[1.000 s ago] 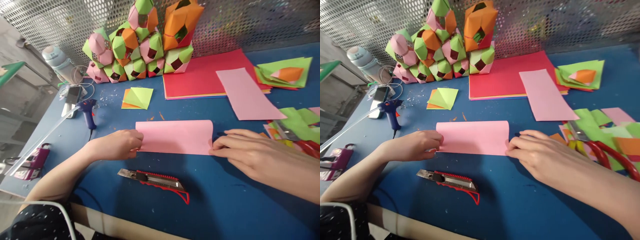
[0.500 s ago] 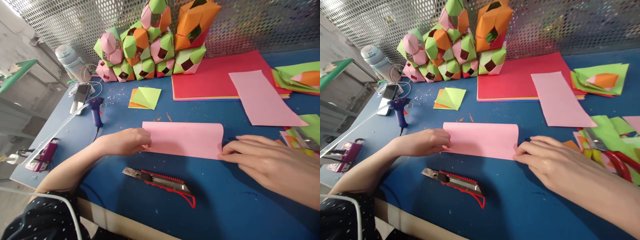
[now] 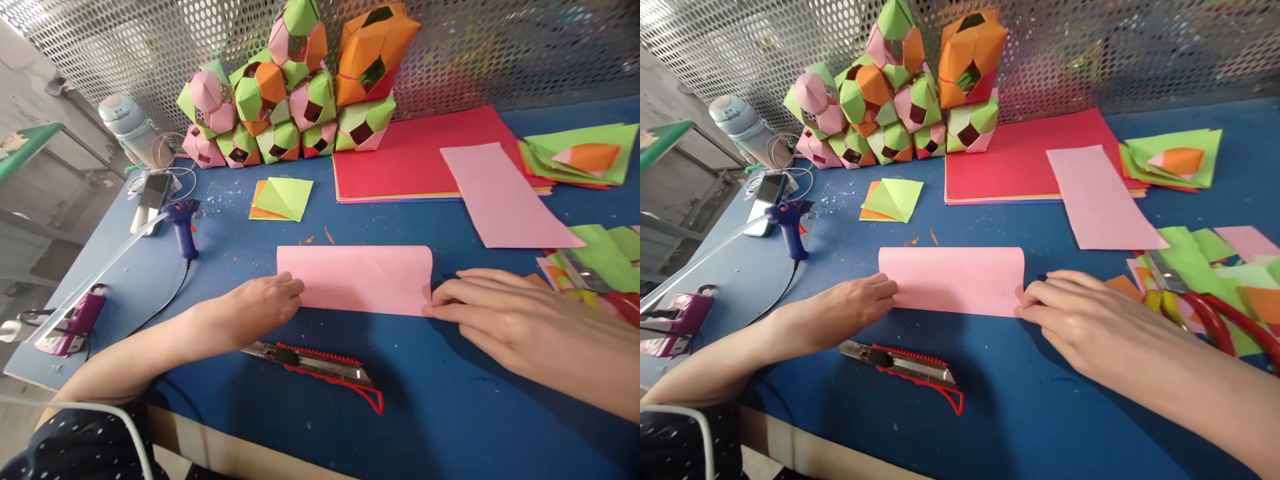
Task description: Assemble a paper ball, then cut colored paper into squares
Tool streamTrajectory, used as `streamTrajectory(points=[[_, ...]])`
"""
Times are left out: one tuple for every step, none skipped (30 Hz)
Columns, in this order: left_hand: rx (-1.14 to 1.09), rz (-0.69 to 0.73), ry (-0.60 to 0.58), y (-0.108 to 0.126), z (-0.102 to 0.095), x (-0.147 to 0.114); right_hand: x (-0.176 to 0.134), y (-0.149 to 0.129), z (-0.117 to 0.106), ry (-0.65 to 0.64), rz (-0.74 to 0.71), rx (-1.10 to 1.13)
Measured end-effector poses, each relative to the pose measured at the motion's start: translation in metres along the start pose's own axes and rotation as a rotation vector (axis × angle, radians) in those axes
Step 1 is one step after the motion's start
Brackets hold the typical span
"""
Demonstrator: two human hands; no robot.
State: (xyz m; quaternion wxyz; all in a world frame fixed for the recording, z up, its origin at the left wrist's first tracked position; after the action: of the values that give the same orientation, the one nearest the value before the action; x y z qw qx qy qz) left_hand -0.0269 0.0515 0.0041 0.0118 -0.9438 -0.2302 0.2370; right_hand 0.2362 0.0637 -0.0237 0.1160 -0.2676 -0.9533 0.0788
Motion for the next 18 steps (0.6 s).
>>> streamTrajectory(points=[[0.022,-0.008,-0.005,0.004,0.001,0.001,0.001,-0.001,-0.001,-0.011,0.011,0.003],[0.031,-0.021,0.002,0.007,0.002,0.003,0.002,-0.002,-0.002,-0.028,0.021,0.01],[0.032,-0.041,0.02,0.01,0.004,0.005,0.003,-0.002,-0.002,-0.044,0.032,0.019],[0.034,-0.065,0.052,0.013,0.006,0.007,0.003,-0.003,-0.002,-0.051,0.041,0.03],[0.04,-0.08,0.092,0.016,0.007,0.009,0.004,-0.003,-0.002,-0.053,0.05,0.039],[0.048,-0.093,0.138,0.019,0.008,0.011,0.003,-0.002,-0.002,-0.054,0.057,0.046],[0.063,-0.111,0.197,0.022,0.008,0.012,0.003,-0.002,0.0,-0.053,0.065,0.049],[0.074,-0.126,0.242,0.025,0.007,0.013,0.002,-0.002,0.001,-0.051,0.074,0.048],[0.085,-0.138,0.27,0.028,0.007,0.014,0.002,-0.002,0.004,-0.05,0.086,0.044],[0.095,-0.151,0.288,0.031,0.006,0.015,0.001,-0.002,0.006,-0.05,0.094,0.038],[0.105,-0.168,0.295,0.033,0.005,0.016,0.0,-0.002,0.008,-0.049,0.105,0.031],[0.113,-0.188,0.3,0.035,0.003,0.017,0.0,-0.003,0.009,-0.045,0.116,0.021],[0.115,-0.204,0.305,0.037,0.002,0.018,0.0,-0.004,0.01,-0.045,0.123,0.011],[0.11,-0.217,0.313,0.038,0.002,0.02,0.0,-0.005,0.01,-0.048,0.129,-0.002],[0.101,-0.224,0.328,0.039,0.001,0.022,0.0,-0.006,0.01,-0.049,0.133,-0.015],[0.089,-0.219,0.352,0.041,0.0,0.025,0.001,-0.007,0.01,-0.05,0.137,-0.027],[0.075,-0.202,0.382,0.042,-0.001,0.028,0.001,-0.009,0.009,-0.049,0.14,-0.036],[0.063,-0.184,0.41,0.043,-0.001,0.032,0.002,-0.01,0.009,-0.046,0.145,-0.043]])
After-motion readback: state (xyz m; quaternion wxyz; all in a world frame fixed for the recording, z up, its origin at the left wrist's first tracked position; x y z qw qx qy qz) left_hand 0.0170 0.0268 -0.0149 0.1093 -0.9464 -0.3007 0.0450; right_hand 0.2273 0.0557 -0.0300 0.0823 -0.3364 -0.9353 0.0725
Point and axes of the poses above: each hand's wrist, its own x-axis towards the middle knuckle, its own z-axis out of the palm, y = z × x, the point moved 4 cm from there along x, towards the middle knuckle, and after that the axes turned 6 degrees about x, right-handed, at the moved point
